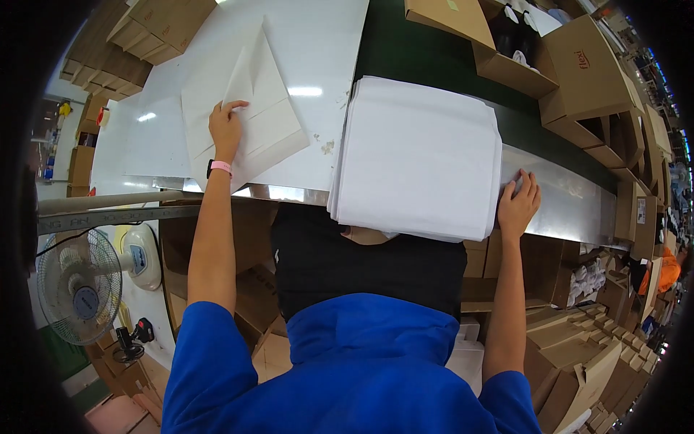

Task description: Folding tissue paper into a shape to be used as stuffing for shoe packaging.

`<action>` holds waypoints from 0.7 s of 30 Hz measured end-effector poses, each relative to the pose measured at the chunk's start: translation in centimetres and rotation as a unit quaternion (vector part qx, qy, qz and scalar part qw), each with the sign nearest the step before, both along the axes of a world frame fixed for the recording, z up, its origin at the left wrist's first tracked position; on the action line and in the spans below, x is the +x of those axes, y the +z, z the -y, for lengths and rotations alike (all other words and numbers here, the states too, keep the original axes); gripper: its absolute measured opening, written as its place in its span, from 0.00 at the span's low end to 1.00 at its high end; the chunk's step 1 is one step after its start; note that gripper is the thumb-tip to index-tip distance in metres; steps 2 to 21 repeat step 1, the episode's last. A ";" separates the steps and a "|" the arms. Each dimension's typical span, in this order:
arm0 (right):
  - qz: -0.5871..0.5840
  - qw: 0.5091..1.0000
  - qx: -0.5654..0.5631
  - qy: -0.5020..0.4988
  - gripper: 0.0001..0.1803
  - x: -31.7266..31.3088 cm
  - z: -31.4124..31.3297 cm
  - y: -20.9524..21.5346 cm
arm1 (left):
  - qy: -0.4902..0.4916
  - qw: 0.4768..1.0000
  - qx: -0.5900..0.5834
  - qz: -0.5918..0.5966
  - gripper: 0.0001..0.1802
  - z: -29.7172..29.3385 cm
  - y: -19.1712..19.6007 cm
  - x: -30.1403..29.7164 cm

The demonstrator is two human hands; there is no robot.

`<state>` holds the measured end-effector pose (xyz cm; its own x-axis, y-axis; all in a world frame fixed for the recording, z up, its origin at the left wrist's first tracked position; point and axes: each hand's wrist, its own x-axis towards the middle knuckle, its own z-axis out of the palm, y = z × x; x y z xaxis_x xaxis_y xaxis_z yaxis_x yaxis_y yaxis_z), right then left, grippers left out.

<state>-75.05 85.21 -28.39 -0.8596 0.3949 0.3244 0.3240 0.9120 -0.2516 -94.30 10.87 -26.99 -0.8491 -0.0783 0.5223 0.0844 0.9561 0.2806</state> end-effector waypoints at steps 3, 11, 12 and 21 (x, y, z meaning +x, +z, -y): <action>0.001 1.000 0.004 -0.007 0.29 0.5 -0.6 0.1 | 0.009 0.999 -0.029 0.025 0.34 -1.7 -0.5 -0.4; 0.001 1.000 0.004 -0.007 0.29 0.5 -0.6 0.1 | 0.009 0.999 -0.029 0.025 0.34 -1.7 -0.5 -0.4; 0.001 1.000 0.004 -0.007 0.29 0.5 -0.6 0.1 | 0.009 0.999 -0.029 0.025 0.34 -1.7 -0.5 -0.4; 0.001 1.000 0.004 -0.007 0.29 0.5 -0.6 0.1 | 0.009 0.999 -0.029 0.025 0.34 -1.7 -0.5 -0.4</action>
